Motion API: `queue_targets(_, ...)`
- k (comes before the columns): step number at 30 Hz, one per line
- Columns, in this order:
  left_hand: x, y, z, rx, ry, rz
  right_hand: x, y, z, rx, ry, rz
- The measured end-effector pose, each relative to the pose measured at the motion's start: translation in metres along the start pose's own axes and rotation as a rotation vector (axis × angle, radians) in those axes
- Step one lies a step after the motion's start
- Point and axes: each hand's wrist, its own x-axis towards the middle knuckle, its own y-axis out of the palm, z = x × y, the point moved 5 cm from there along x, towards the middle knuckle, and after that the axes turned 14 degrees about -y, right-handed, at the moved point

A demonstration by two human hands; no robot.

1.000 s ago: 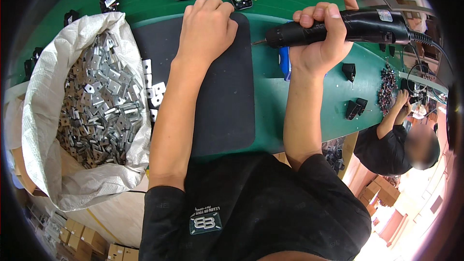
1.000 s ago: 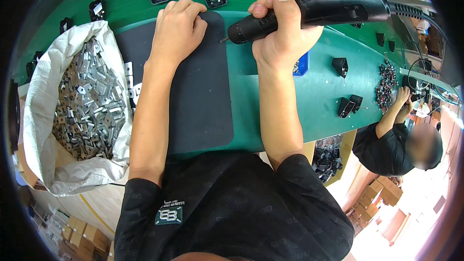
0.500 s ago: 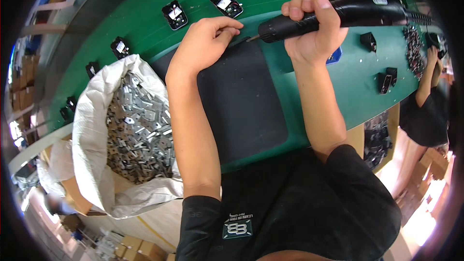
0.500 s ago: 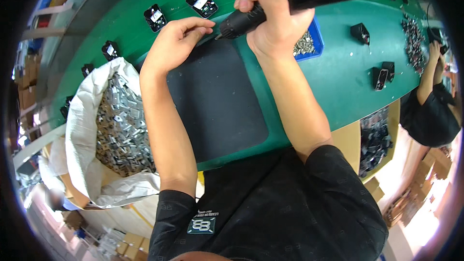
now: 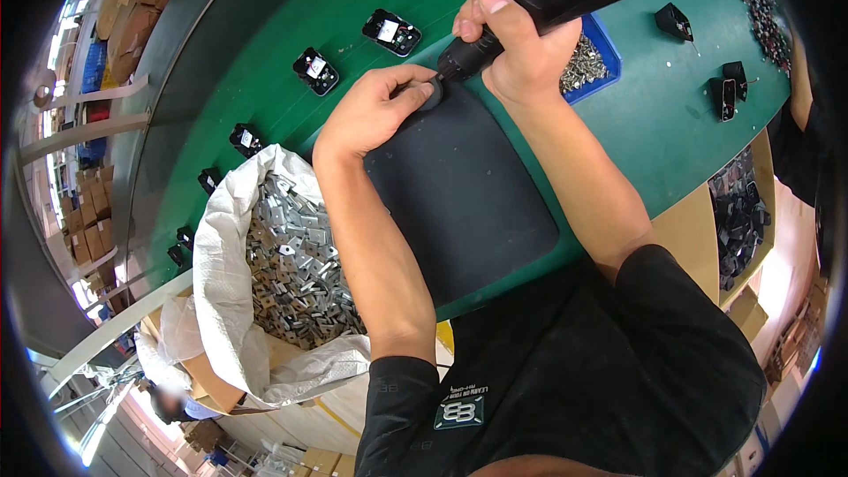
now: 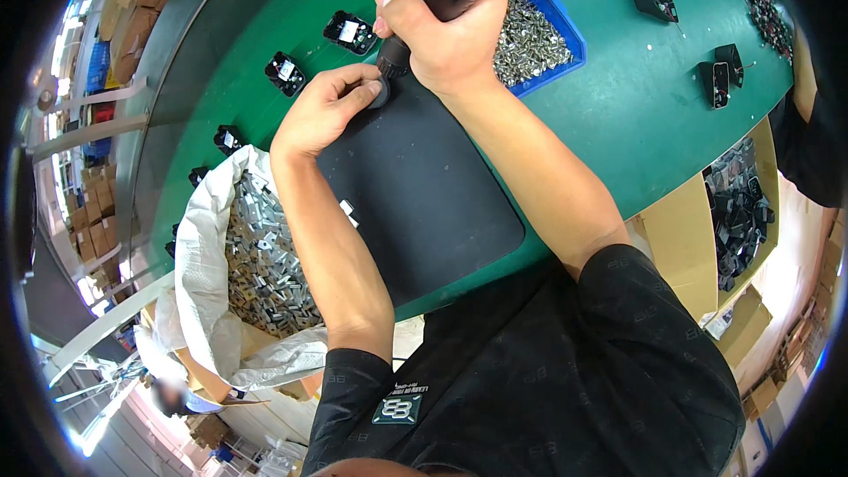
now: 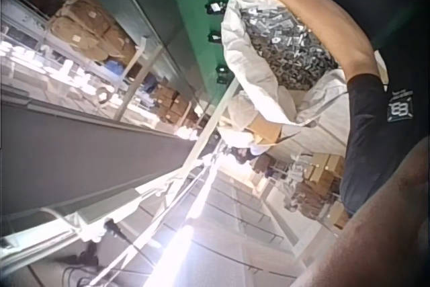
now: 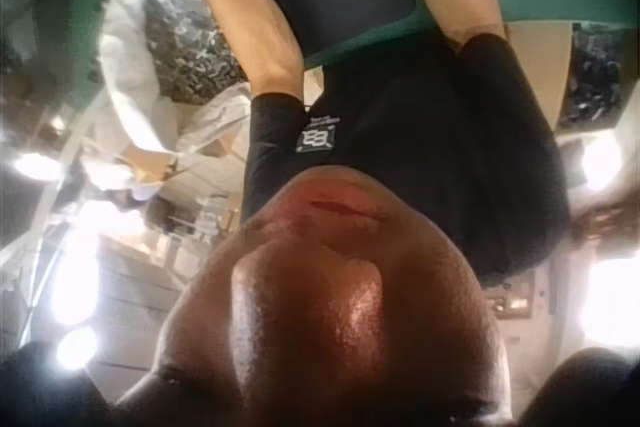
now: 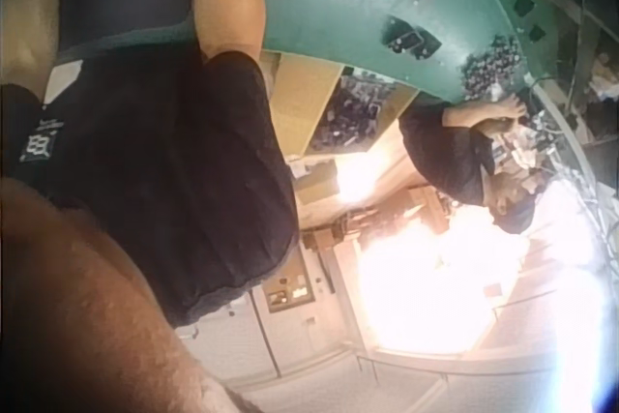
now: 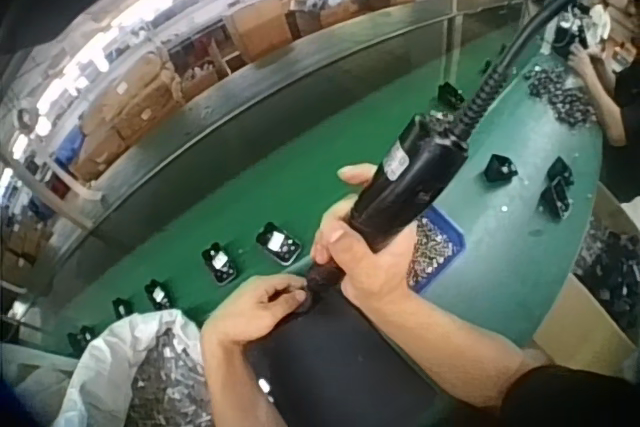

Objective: Assemble electronic components using an electric screwdriver.

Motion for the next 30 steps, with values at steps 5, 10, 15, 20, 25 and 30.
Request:
queue_targets(5, 0.003, 0.006, 0.015, -0.147, -0.016, -0.115, 0.000, 0.001, -0.004, -0.108, -0.057, 0.108)
queue_targets(10, 0.002, 0.009, 0.016, -0.176, -0.021, -0.133, 0.007, 0.005, -0.001, 0.007, 0.016, 0.078)
queue_targets(15, 0.001, 0.009, 0.016, -0.208, 0.015, -0.149, 0.009, 0.001, -0.003, 0.006, 0.085, -0.010)
queue_targets(20, 0.003, 0.008, 0.019, -0.249, 0.015, -0.128, 0.010, 0.010, 0.005, 0.114, 0.120, -0.088)
queue_targets(25, 0.001, 0.009, 0.015, -0.264, -0.010, -0.116, 0.010, 0.001, 0.000, 0.047, 0.079, -0.052)
queue_targets(30, 0.001, 0.005, 0.010, -0.182, 0.010, -0.003, 0.000, 0.010, 0.002, 0.044, 0.150, -0.051)
